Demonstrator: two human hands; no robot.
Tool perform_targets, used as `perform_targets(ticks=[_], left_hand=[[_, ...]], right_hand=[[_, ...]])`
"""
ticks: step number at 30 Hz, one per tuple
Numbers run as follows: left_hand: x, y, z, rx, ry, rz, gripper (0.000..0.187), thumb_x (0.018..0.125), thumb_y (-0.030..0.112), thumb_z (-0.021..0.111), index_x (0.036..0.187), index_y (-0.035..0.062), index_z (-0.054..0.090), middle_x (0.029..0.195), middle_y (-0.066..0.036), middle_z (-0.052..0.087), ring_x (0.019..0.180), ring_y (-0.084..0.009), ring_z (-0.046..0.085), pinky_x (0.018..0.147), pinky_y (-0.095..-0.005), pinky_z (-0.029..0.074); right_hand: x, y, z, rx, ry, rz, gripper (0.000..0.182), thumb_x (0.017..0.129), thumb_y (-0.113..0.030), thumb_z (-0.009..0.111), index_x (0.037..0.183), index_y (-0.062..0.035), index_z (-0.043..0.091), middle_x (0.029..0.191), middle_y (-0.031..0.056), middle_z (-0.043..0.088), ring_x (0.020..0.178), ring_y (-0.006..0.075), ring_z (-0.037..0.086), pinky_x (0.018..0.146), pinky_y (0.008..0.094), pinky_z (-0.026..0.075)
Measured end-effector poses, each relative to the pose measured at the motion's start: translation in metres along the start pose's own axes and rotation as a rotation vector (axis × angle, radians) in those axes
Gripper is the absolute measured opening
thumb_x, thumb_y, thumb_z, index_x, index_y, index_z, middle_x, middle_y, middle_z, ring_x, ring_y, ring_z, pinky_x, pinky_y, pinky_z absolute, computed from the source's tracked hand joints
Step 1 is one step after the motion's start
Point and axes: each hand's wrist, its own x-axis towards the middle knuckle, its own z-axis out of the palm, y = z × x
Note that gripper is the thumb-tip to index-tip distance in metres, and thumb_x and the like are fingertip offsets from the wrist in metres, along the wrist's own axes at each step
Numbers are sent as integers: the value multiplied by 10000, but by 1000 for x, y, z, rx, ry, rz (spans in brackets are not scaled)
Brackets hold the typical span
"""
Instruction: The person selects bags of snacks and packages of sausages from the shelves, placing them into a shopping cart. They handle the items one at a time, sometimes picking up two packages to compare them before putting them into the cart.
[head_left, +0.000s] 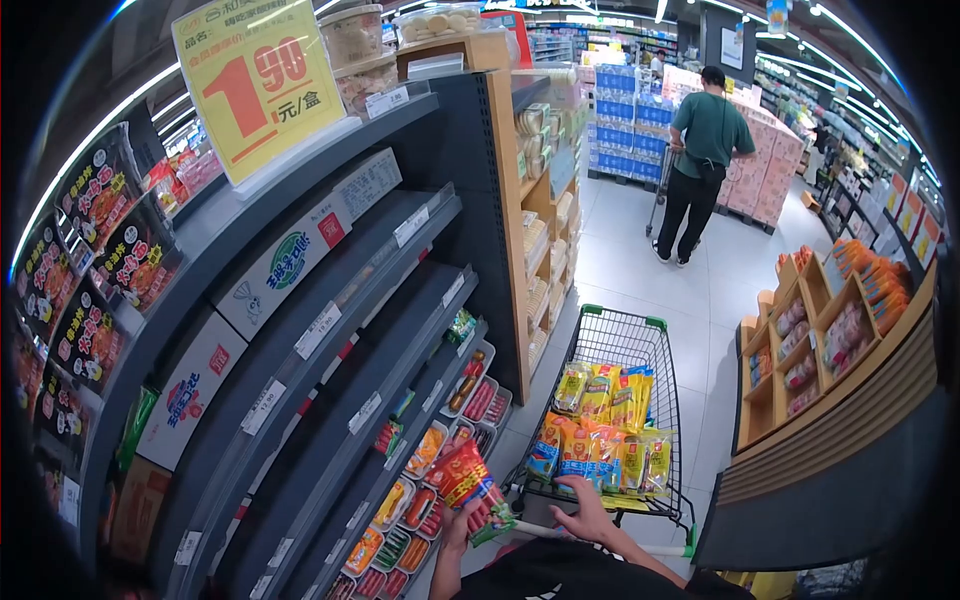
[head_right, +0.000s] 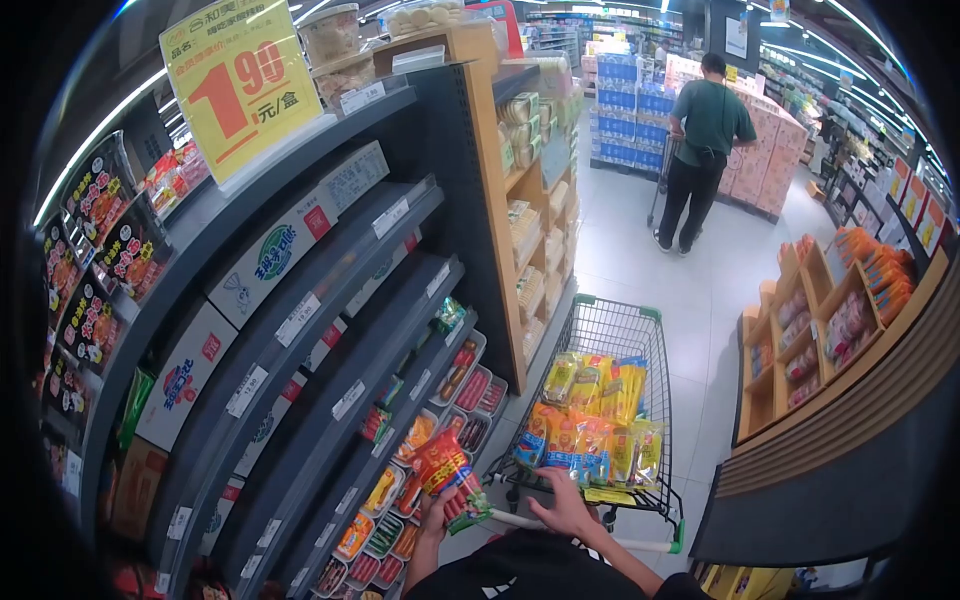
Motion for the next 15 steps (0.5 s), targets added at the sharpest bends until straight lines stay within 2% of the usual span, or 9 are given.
perform_targets(ticks=[1,5,8,9,12,13,15], left_hand=[[-1,3,12,48,-51,38,509,871,211,810,1302,29,609,1138,-70,704,1008,-173,707,916,-341,565],[-4,14,52,188,-265,-45,456,867,192,838,1252,25,659,1064,-44,745,928,-145,726,818,-281,581],[-5,23,95,208,-342,25,457,882,159,847,1270,23,647,1098,-62,744,955,-142,725,826,-282,581],[-2,20,100,219,-376,48,510,891,119,850,1325,21,602,1138,-74,732,985,-146,723,835,-291,587],[16,-1,108,301,-422,27,643,876,97,863,1410,25,512,1205,-92,709,1030,-160,718,876,-308,590],[22,-9,111,339,-437,52,710,868,91,872,1448,27,468,1242,-101,695,1058,-168,713,904,-318,590],[27,-13,126,478,-439,136,756,862,139,892,1463,26,448,1358,-122,635,1192,-188,666,1011,-348,552]], right_hand=[[9,-8,3,174,-62,60,607,911,-223,803,1428,-67,526,1314,152,604,1209,325,602,1048,472,497],[31,-18,10,745,-329,299,557,1023,-190,722,1479,-59,431,1281,125,640,1170,217,642,979,394,563],[35,0,14,932,-307,400,723,1009,-271,757,1533,-29,321,1226,152,669,1139,175,652,972,345,541],[39,10,11,796,-335,384,652,1034,-203,718,1502,-50,291,1320,135,628,1208,176,604,985,349,541],[42,13,-9,916,-303,428,658,1028,-208,727,1501,-44,300,1355,142,618,1216,173,599,1008,351,527],[45,7,-24,908,-321,495,699,1012,-220,748,1517,-46,297,1403,157,599,1272,189,585,1055,360,510],[46,21,-29,944,-311,487,727,997,-246,769,1530,-57,311,1442,142,581,1320,219,564,1070,347,502]])
